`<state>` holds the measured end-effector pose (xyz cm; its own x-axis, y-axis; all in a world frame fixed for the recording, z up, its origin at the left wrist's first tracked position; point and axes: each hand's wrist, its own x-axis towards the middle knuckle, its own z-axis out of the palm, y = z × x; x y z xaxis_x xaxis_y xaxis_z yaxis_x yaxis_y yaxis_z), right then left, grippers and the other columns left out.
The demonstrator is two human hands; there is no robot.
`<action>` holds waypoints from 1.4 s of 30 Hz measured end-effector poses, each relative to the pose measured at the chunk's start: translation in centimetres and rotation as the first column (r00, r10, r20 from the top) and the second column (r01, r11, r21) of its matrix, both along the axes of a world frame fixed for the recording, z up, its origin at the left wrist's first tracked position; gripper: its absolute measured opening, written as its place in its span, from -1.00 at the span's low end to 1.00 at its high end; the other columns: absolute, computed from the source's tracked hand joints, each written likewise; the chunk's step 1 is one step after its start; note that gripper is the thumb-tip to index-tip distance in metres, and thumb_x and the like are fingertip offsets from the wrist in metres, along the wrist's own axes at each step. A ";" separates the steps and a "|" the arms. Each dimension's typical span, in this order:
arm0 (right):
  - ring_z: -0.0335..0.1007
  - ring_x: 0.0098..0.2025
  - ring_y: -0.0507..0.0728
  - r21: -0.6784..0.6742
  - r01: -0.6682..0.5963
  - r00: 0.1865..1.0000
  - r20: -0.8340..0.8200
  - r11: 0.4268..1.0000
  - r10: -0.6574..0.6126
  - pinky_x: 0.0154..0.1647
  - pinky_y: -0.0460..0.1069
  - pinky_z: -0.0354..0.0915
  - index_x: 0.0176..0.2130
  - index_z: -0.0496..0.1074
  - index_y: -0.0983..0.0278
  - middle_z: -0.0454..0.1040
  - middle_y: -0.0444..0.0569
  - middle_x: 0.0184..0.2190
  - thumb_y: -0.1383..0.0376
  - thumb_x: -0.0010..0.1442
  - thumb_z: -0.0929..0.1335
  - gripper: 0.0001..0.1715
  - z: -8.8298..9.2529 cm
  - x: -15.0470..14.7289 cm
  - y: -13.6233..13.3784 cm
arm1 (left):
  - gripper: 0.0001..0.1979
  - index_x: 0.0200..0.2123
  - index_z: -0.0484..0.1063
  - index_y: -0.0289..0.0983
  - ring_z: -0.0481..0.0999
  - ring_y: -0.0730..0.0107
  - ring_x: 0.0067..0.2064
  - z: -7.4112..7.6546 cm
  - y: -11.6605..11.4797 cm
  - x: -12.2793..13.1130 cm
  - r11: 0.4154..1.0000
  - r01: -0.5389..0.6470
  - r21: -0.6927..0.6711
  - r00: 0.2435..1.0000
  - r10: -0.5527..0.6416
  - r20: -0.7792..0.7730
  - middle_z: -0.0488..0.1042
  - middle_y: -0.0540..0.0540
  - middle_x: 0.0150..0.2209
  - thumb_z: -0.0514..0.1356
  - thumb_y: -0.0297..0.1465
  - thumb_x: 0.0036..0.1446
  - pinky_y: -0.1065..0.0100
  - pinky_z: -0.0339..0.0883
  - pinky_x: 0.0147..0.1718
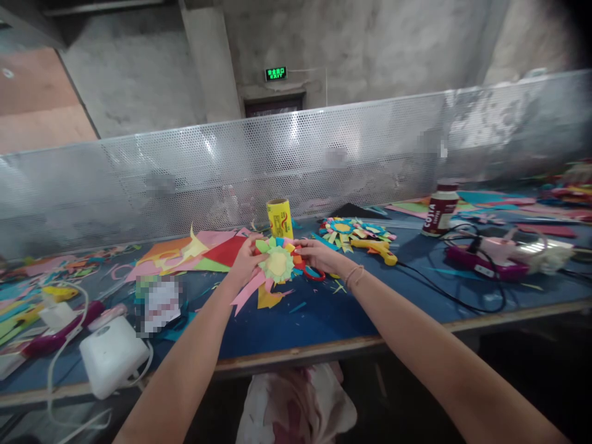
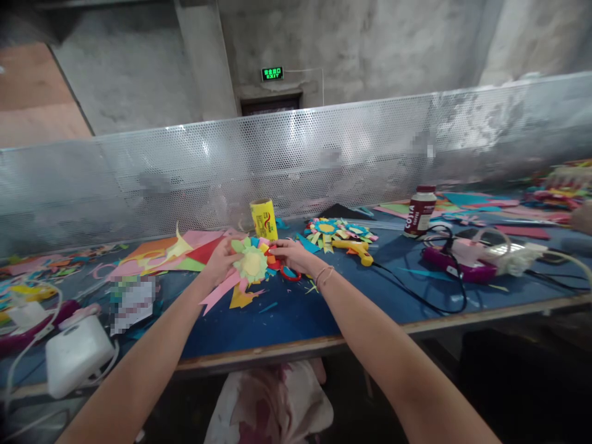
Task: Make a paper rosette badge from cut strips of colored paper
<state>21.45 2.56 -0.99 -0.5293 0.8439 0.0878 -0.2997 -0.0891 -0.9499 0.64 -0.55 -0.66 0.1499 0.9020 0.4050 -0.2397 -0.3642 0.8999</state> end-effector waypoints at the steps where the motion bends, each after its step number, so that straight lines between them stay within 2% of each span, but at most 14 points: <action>1: 0.40 -0.48 -0.02 -0.003 0.004 1.000 -0.003 1.000 -0.004 -0.41 -0.11 0.39 -0.34 0.39 0.31 0.46 -0.10 -0.48 0.43 -0.13 0.42 -0.74 0.1 0.0 -0.1 | -0.47 -0.13 0.25 -0.25 0.45 0.40 -0.29 0.0 0.0 0.0 1.000 -0.013 0.007 1.000 0.013 -0.005 0.42 -0.08 -0.21 0.30 -0.50 -0.26 0.28 0.34 -0.26; 4: 0.40 -0.48 -0.02 -0.006 0.012 1.000 -0.024 1.000 -0.012 -0.42 -0.12 0.38 -0.35 0.38 0.32 0.46 -0.10 -0.49 0.44 -0.12 0.41 -0.76 0.2 -0.1 -0.2 | -0.48 -0.13 0.24 -0.26 0.45 0.39 -0.31 -0.1 0.2 0.1 0.999 -0.040 0.034 0.998 0.041 -0.043 0.43 -0.08 -0.26 0.30 -0.48 -0.24 0.26 0.34 -0.26; 7: 0.40 -0.48 -0.01 0.020 0.014 0.999 -0.030 1.000 -0.014 -0.42 -0.10 0.37 -0.34 0.38 0.32 0.45 -0.10 -0.49 0.41 -0.12 0.41 -0.76 0.3 -0.1 -0.4 | -0.49 -0.15 0.26 -0.28 0.44 0.36 -0.24 -0.2 0.5 0.0 0.991 -0.083 0.104 0.991 0.093 -0.097 0.42 -0.09 -0.22 0.30 -0.47 -0.26 0.25 0.32 -0.20; 9: 0.40 -0.48 -0.01 0.081 0.021 1.000 -0.023 0.997 -0.019 -0.41 -0.09 0.36 -0.33 0.38 0.32 0.45 -0.11 -0.48 0.37 -0.11 0.42 -0.75 0.5 0.0 -0.5 | -0.50 -0.17 0.28 -0.28 0.43 0.34 -0.19 -0.2 0.7 -0.1 0.977 -0.133 0.168 0.976 0.159 -0.149 0.42 -0.10 -0.19 0.31 -0.47 -0.27 0.25 0.29 -0.16; 11: 0.40 -0.43 -0.02 0.200 0.041 0.999 -0.001 0.979 -0.041 -0.35 -0.09 0.35 -0.31 0.37 0.30 0.45 -0.11 -0.42 0.36 -0.12 0.42 -0.71 0.7 0.0 -0.7 | -0.53 -0.18 0.32 -0.28 0.40 0.30 -0.13 0.0 0.6 -0.3 0.954 -0.179 0.241 0.950 0.232 -0.209 0.41 -0.11 -0.15 0.30 -0.47 -0.26 0.24 0.26 -0.11; 16: 0.37 -0.24 0.01 0.527 0.106 0.980 0.088 0.844 -0.177 -0.15 -0.04 0.30 -0.25 0.31 0.26 0.42 -0.10 -0.28 0.39 -0.14 0.42 -0.62 1.3 0.0 -1.2 | -0.65 -0.21 0.39 -0.25 0.40 0.30 -0.16 0.8 -0.3 -0.4 0.911 -0.238 0.338 0.889 0.344 -0.302 0.43 -0.09 -0.21 0.26 -0.43 -0.17 0.24 0.25 -0.12; 24: 0.36 -0.19 0.04 0.760 0.120 0.930 0.139 0.638 -0.340 -0.09 0.03 0.27 -0.21 0.29 0.26 0.41 -0.05 -0.25 0.35 -0.04 0.36 -0.68 1.2 -0.1 -1.3 | -0.77 -0.35 0.40 -0.24 0.42 0.29 -0.23 0.9 -0.6 -0.3 0.858 -0.349 0.378 0.848 0.461 -0.263 0.44 -0.06 -0.31 0.28 -0.41 -0.18 0.23 0.25 -0.14; 26: 0.35 -0.20 0.05 0.817 0.111 0.902 0.157 0.566 -0.403 -0.11 0.02 0.28 -0.21 0.30 0.26 0.40 -0.04 -0.26 0.36 -0.01 0.34 -0.71 1.4 -0.1 -1.5 | -0.82 -0.40 0.39 -0.24 0.41 0.28 -0.22 0.9 -0.5 -0.3 0.838 -0.358 0.412 0.835 0.484 -0.261 0.44 -0.06 -0.33 0.27 -0.40 -0.17 0.21 0.25 -0.14; 28: 0.34 -0.20 0.07 0.888 0.100 0.859 0.151 0.449 -0.489 -0.13 0.02 0.28 -0.19 0.31 0.27 0.39 -0.02 -0.25 0.37 0.00 0.34 -0.70 1.7 -0.1 -2.0 | -0.86 -0.45 0.38 -0.23 0.40 0.27 -0.21 0.9 -0.6 -0.3 0.799 -0.371 0.473 0.814 0.525 -0.249 0.43 -0.06 -0.34 0.27 -0.41 -0.16 0.19 0.24 -0.13; 31: 0.31 -0.17 0.08 0.973 0.057 0.805 0.087 0.222 -0.587 -0.13 0.03 0.27 -0.17 0.30 0.27 0.38 -0.01 -0.24 0.40 0.01 0.32 -0.69 2.2 -0.2 -3.0 | -0.90 -0.50 0.38 -0.23 0.38 0.27 -0.17 1.2 -0.8 -0.3 0.677 -0.427 0.599 0.742 0.641 -0.195 0.41 -0.08 -0.31 0.26 -0.46 -0.16 0.17 0.22 -0.09; 34: 0.30 -0.16 0.09 0.999 0.003 0.779 0.027 0.048 -0.626 -0.14 0.03 0.27 -0.16 0.26 0.27 0.38 0.01 -0.25 0.43 0.03 0.29 -0.70 2.4 -0.5 -3.9 | -0.90 -0.52 0.39 -0.23 0.33 0.25 -0.09 1.5 -1.2 -0.2 0.562 -0.502 0.657 0.680 0.727 -0.102 0.36 -0.09 -0.25 0.27 -0.48 -0.18 0.15 0.18 -0.04; 36: 0.29 -0.16 0.11 0.998 -0.010 0.765 -0.029 -0.056 -0.643 -0.15 0.05 0.27 -0.15 0.25 0.27 0.38 0.03 -0.24 0.42 0.05 0.28 -0.69 2.2 -0.7 -4.3 | -0.91 -0.52 0.40 -0.23 0.30 0.23 -0.05 1.8 -1.6 0.0 0.535 -0.538 0.651 0.668 0.742 -0.058 0.34 -0.10 -0.21 0.26 -0.48 -0.17 0.14 0.19 -0.04; 39: 0.28 -0.15 0.14 0.977 -0.011 0.759 -0.130 -0.212 -0.638 -0.14 0.09 0.27 -0.11 0.23 0.28 0.38 0.08 -0.23 0.39 0.07 0.28 -0.67 2.0 -0.9 -4.5 | -0.94 -0.53 0.40 -0.23 0.30 0.24 -0.04 2.1 -2.5 0.3 0.526 -0.549 0.649 0.679 0.734 -0.020 0.35 -0.10 -0.19 0.22 -0.49 -0.13 0.18 0.25 -0.10; 42: 0.29 -0.14 0.15 0.955 -0.024 0.759 -0.176 -0.297 -0.627 -0.13 0.12 0.26 -0.09 0.23 0.28 0.40 0.10 -0.22 0.40 0.09 0.27 -0.67 2.0 -0.9 -4.7 | -0.94 -0.55 0.40 -0.22 0.33 0.28 -0.07 2.4 -3.4 0.7 0.480 -0.557 0.678 0.676 0.737 0.034 0.36 -0.08 -0.20 0.21 -0.48 -0.10 0.22 0.28 -0.14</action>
<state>20.60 -2.16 1.01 -0.4787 0.0182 0.8778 0.3933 0.8983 0.1959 1.31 -3.90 1.69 -0.2053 0.3501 0.9139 0.4758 -0.7803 0.4058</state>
